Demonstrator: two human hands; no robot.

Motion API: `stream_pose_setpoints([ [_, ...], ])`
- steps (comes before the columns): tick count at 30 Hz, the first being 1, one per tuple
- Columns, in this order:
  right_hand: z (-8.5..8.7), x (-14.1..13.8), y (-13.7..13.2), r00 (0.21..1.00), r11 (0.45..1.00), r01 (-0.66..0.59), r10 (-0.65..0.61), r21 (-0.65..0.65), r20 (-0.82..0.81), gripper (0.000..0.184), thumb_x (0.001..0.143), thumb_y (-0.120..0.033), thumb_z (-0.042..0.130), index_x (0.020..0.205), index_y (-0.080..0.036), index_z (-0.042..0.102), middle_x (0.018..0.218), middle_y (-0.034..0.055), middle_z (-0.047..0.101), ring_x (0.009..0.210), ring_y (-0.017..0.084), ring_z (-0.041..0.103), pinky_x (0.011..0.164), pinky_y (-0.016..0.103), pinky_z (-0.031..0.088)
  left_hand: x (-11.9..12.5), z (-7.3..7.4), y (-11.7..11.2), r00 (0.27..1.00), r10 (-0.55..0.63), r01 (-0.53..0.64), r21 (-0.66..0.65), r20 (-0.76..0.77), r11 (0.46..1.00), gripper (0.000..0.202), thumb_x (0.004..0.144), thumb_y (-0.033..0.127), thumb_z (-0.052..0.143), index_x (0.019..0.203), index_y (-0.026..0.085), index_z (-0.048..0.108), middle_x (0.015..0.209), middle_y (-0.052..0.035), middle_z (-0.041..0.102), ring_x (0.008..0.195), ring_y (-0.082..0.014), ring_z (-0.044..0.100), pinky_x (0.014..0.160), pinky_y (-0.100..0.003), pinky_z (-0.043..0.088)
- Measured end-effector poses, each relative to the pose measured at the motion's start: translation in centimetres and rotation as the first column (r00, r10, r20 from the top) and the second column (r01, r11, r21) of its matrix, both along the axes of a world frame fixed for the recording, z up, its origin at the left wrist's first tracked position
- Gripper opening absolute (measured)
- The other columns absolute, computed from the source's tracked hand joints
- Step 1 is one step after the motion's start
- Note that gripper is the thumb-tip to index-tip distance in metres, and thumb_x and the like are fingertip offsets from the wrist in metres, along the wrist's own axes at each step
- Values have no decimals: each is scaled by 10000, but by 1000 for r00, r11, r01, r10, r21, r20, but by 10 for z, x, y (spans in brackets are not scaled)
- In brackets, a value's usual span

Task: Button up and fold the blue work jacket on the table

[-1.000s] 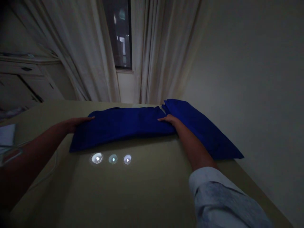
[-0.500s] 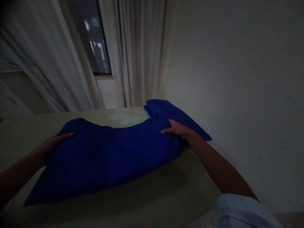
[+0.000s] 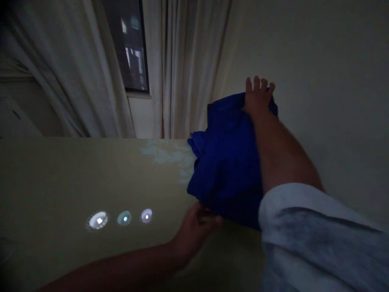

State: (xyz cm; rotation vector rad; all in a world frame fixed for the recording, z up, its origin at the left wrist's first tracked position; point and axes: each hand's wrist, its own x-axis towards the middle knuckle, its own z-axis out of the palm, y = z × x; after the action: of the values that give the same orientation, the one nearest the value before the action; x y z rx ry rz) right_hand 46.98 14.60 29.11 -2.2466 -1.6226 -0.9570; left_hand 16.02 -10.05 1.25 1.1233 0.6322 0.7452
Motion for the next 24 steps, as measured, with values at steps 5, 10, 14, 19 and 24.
stream_pose_setpoints([
  [5,-169,-57,23,917,944,-23,-111,-329,-384,553,1007,-309,662,1394,71,553,1365,378,604,1310,370,597,1049,446,443,-2,-88,-33,870,-392,435,93,-298,895,603,834,484,786,1396,318,641,1306,-129,683,1125,-298,681,1012,-473,526],
  [10,-245,-48,18,886,901,-139,-71,-411,-457,463,1093,-314,398,1426,-56,590,1402,249,652,1322,299,628,1093,375,468,-32,-111,-37,854,-341,503,456,-393,734,419,922,348,692,1333,278,655,1312,-121,672,1117,-235,681,998,-330,533],
  [14,-229,-48,-18,911,904,-199,28,-379,-412,701,1051,-587,430,1512,-63,504,1489,264,570,1387,349,557,1151,437,439,-37,-98,-35,840,-336,538,565,-426,626,616,797,189,747,1386,258,577,1303,-102,666,1027,-204,703,925,-296,564],
  [19,-238,-97,-116,979,677,-181,58,-713,-193,1226,760,-581,822,1695,-137,165,1685,294,288,1509,509,354,1126,639,427,-43,-80,-37,839,-315,542,631,-443,555,617,776,148,694,1369,242,556,1287,-98,677,1064,-215,697,938,-299,565],
  [24,-213,-107,-161,997,648,-79,47,-757,-64,893,918,-193,553,1700,-115,129,1446,310,587,1233,419,660,964,548,547,-57,-52,-38,847,-286,528,644,-449,553,507,816,129,614,1313,222,571,1225,-96,686,1087,-218,684,961,-308,555],
])
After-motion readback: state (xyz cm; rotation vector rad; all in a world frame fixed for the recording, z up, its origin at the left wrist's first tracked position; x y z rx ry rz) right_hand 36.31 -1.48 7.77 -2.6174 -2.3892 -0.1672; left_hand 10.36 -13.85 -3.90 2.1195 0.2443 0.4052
